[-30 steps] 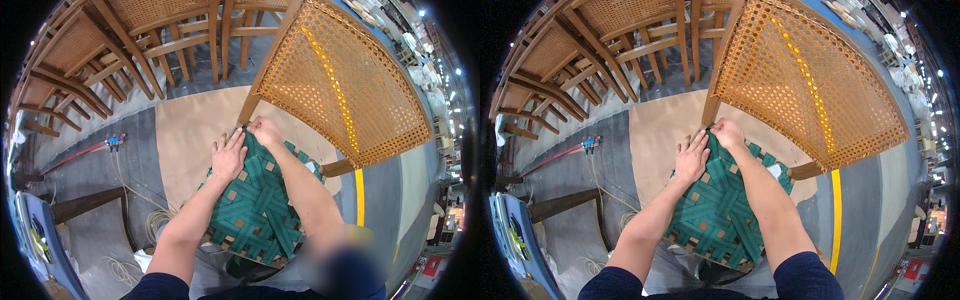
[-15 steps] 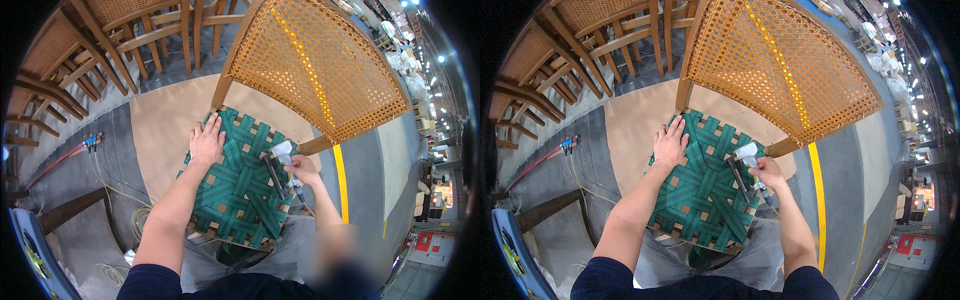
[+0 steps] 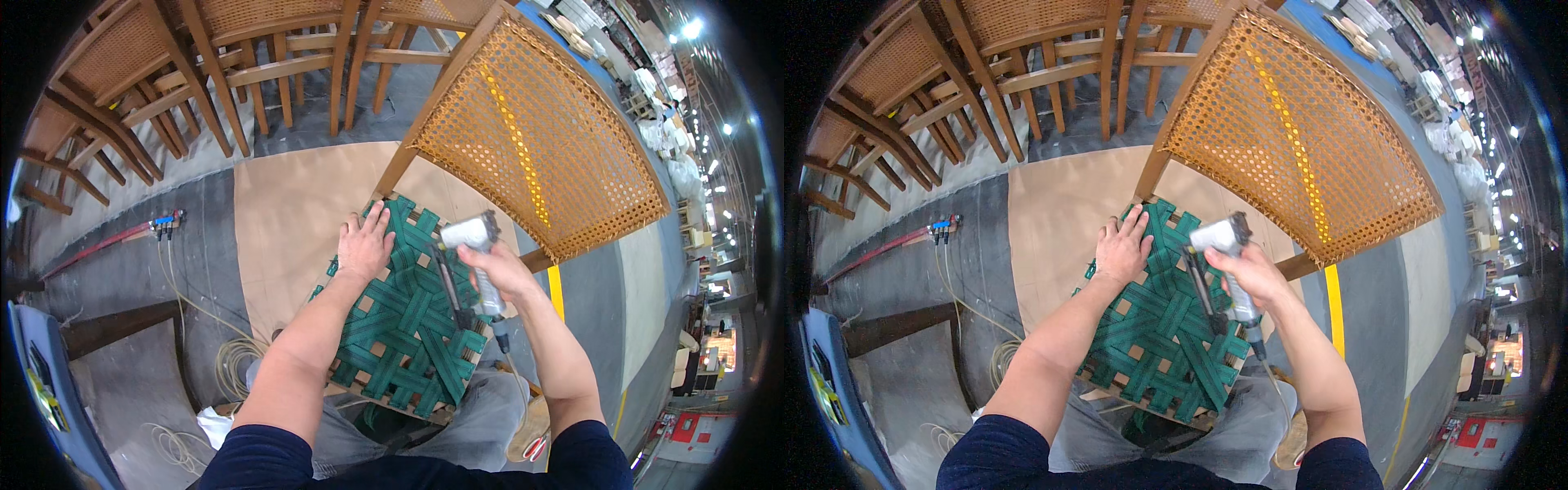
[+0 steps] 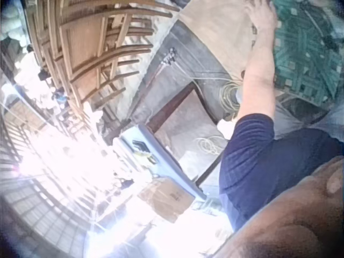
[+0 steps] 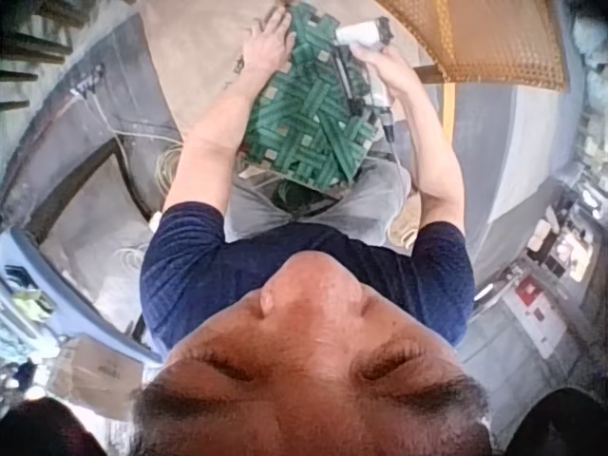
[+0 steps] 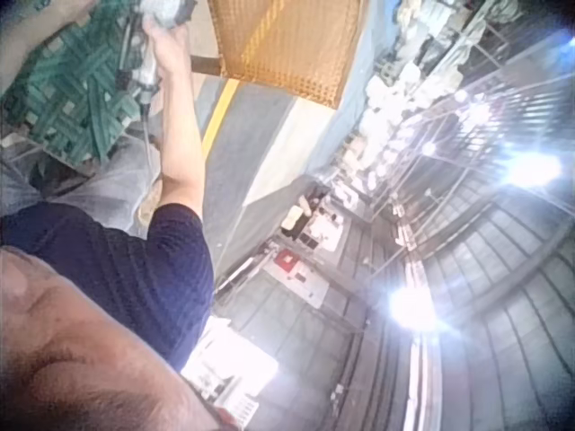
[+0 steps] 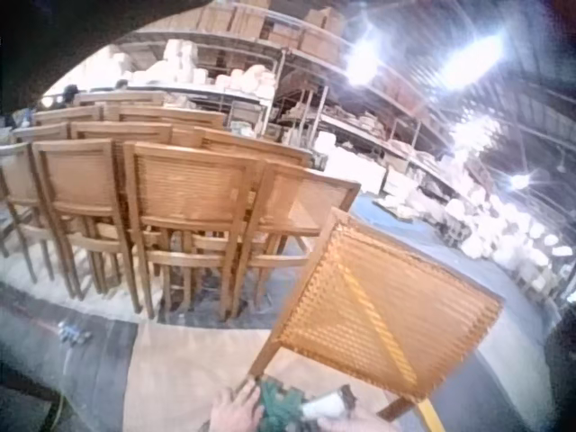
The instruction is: The person weaves green straps into a wooden chair seat frame, securing them with a staple gun and trimming excess material with scissors. The person adjusts the straps and staples them in place to form a woven seat pattern.
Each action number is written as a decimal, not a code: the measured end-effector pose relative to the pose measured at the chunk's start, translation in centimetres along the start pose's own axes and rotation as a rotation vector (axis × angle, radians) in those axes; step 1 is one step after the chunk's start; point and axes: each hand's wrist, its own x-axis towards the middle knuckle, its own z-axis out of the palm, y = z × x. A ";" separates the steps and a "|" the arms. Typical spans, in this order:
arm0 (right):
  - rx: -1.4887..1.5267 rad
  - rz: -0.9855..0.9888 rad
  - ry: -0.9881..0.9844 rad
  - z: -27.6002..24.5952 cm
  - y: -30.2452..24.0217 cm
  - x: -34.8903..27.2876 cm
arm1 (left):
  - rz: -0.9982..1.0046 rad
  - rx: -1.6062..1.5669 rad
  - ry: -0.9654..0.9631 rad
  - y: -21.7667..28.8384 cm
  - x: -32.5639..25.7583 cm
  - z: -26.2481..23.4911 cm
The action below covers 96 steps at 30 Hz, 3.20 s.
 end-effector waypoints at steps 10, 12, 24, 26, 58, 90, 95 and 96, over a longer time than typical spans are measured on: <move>0.017 -0.107 0.107 7.6 -3.1 10.0 | 0.004 -0.051 -0.026 -0.3 -0.1 -0.4; -0.003 -0.111 0.122 8.0 -3.1 11.0 | 0.004 -0.065 0.030 -0.4 -0.1 -0.4; -0.114 -0.120 0.093 8.8 -2.2 13.1 | -0.013 -0.095 -0.037 -0.3 0.0 -0.6; -0.140 -0.083 0.125 8.9 -2.1 13.1 | -0.014 -0.115 -0.014 -0.4 -0.1 -0.5; -0.153 -0.124 0.016 8.9 -1.9 13.0 | 0.021 -0.429 0.159 -1.3 -0.7 0.0; 0.784 0.285 0.930 -12.9 28.8 -40.2 | -0.058 -1.137 -0.033 10.1 -10.4 -6.2; 0.981 0.396 0.918 -14.4 35.9 -36.8 | -0.857 -1.636 -1.037 13.9 -25.5 -7.6; 1.020 0.324 0.754 -15.1 36.6 -36.6 | -0.927 -1.602 -1.106 13.8 -27.5 -7.8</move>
